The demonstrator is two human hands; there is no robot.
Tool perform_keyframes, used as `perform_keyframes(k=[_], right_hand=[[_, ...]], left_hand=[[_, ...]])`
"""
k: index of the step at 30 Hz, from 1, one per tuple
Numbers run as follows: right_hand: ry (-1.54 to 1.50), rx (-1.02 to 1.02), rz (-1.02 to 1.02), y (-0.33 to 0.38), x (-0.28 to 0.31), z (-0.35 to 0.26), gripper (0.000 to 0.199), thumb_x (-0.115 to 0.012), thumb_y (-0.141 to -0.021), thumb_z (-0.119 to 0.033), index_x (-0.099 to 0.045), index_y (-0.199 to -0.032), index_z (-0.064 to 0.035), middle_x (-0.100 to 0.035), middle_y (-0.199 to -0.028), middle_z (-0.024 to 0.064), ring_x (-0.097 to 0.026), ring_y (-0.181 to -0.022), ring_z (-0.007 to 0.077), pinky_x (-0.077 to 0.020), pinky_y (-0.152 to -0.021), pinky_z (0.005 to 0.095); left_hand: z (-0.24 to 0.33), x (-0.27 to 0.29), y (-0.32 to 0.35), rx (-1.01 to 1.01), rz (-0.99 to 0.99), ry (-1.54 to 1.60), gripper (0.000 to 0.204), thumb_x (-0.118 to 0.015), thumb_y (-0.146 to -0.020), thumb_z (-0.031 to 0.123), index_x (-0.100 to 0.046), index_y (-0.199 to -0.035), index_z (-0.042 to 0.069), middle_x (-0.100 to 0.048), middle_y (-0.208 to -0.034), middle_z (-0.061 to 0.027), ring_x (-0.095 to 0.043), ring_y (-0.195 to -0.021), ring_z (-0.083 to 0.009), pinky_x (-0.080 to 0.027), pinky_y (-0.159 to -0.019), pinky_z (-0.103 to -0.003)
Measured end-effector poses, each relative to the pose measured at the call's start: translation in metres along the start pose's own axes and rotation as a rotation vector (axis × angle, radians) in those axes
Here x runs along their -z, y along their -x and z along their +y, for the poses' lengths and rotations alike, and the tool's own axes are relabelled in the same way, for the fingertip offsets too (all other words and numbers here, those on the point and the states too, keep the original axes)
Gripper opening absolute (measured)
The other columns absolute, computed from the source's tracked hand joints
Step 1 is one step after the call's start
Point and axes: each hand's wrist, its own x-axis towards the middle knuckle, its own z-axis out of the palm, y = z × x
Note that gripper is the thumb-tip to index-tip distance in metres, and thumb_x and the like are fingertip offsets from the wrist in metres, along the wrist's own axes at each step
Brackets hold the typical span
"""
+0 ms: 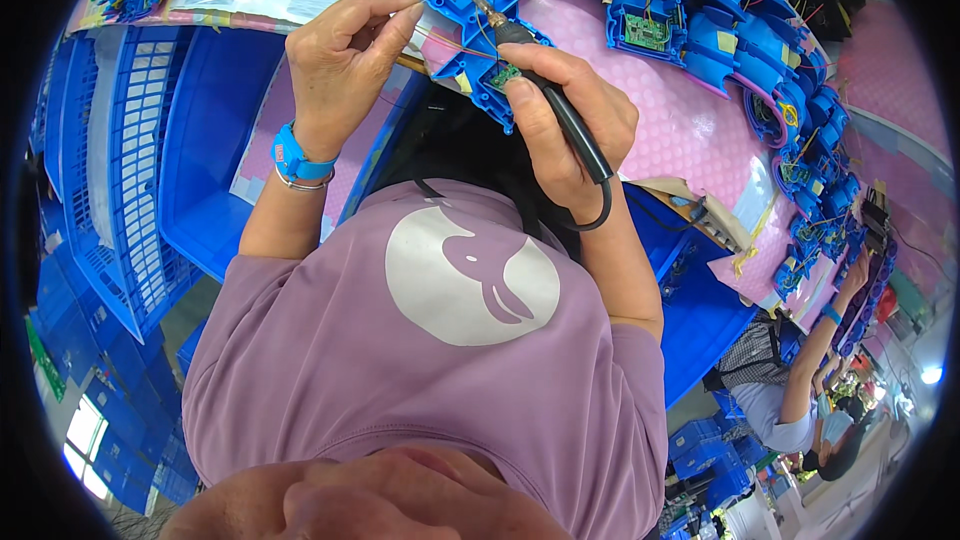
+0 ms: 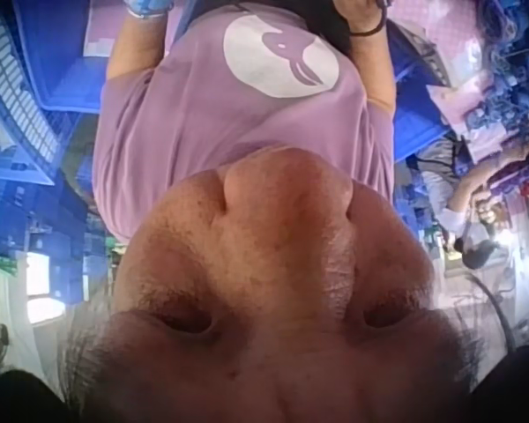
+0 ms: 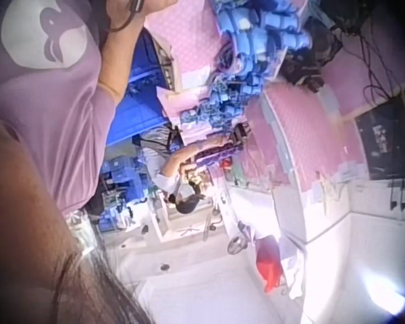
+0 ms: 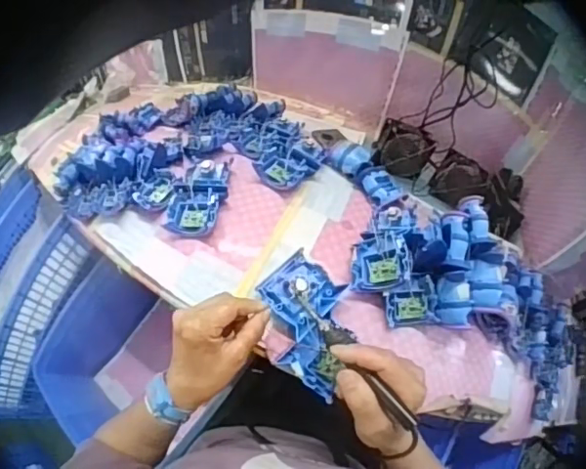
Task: Soldering electronic components onto small blue circuit boards in an assembly line environment.
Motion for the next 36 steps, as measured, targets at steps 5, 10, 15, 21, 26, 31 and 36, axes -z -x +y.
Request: perform_keyframes(k=[5,10,15,21,26,31,36], right_hand=[[-0.14,-0.003,0.168,0.012,0.005,0.01,0.025,-0.068,-0.086,-0.001,-0.072,-0.11,0.0052,-0.073,-0.088,0.0104,-0.064,-0.067,0.0118,-0.0489,-0.062,0.0241],[-0.095,-0.027,0.088,0.006,0.002,0.005,0.028,-0.063,-0.091,-0.005,-0.066,-0.115,0.0087,-0.066,-0.085,0.0095,-0.059,-0.064,0.011,-0.0474,-0.062,0.0244],[-0.048,-0.083,-0.022,0.0,-0.001,0.001,0.026,-0.066,-0.091,-0.007,-0.07,-0.114,0.0049,-0.07,-0.093,0.0091,-0.063,-0.068,0.0093,-0.0488,-0.064,0.0229],[-0.049,-0.024,-0.026,-0.007,-0.008,0.007,0.026,-0.067,-0.091,-0.007,-0.072,-0.114,0.0045,-0.072,-0.093,0.0085,-0.063,-0.068,0.0086,-0.0488,-0.063,0.0227],[-0.045,-0.021,-0.024,-0.007,-0.008,0.007,0.026,-0.068,-0.09,-0.006,-0.072,-0.113,0.0043,-0.074,-0.096,0.0096,-0.064,-0.069,0.0091,-0.0494,-0.064,0.0228],[-0.034,0.013,-0.033,-0.008,-0.006,0.008,0.026,-0.068,-0.09,-0.006,-0.073,-0.113,0.0044,-0.074,-0.098,0.0106,-0.064,-0.07,0.0095,-0.0496,-0.063,0.0227],[-0.02,0.027,-0.041,-0.009,-0.007,0.007,0.026,-0.068,-0.09,-0.006,-0.073,-0.112,0.0049,-0.075,-0.098,0.0117,-0.064,-0.068,0.0101,-0.0499,-0.063,0.023]], left_hand=[[0.002,0.004,0.0,0.016,-0.004,0.012,0.009,-0.08,-0.086,0.01,-0.077,-0.091,0.004,-0.07,-0.072,-0.0058,-0.065,-0.06,-0.0123,-0.049,-0.054,-0.025],[0.001,0.007,0.002,0.023,0.005,-0.019,0.008,-0.08,-0.085,0.009,-0.077,-0.09,0.004,-0.069,-0.072,-0.0057,-0.065,-0.059,-0.0123,-0.049,-0.054,-0.025],[-0.002,0.009,0.004,0.046,-0.017,-0.051,0.008,-0.079,-0.086,0.008,-0.077,-0.093,0.003,-0.073,-0.077,-0.0054,-0.067,-0.064,-0.0103,-0.052,-0.058,-0.023],[-0.003,0.01,0.005,0.046,0.009,-0.038,0.007,-0.079,-0.084,0.008,-0.077,-0.089,0.004,-0.071,-0.073,-0.0068,-0.066,-0.06,-0.0132,-0.05,-0.055,-0.025],[-0.005,0.008,0.004,0.048,0.018,-0.036,0.007,-0.079,-0.085,0.008,-0.077,-0.089,0.004,-0.07,-0.073,-0.0067,-0.066,-0.06,-0.0132,-0.05,-0.055,-0.025],[-0.006,0.007,0.003,0.041,0.011,-0.056,0.007,-0.078,-0.085,0.01,-0.077,-0.089,0.005,-0.07,-0.071,-0.0058,-0.065,-0.06,-0.0132,-0.049,-0.054,-0.025],[-0.003,0.007,0.0,0.045,-0.031,-0.096,0.008,-0.078,-0.087,0.01,-0.077,-0.092,0.003,-0.072,-0.075,-0.0048,-0.066,-0.063,-0.0103,-0.051,-0.058,-0.023]])
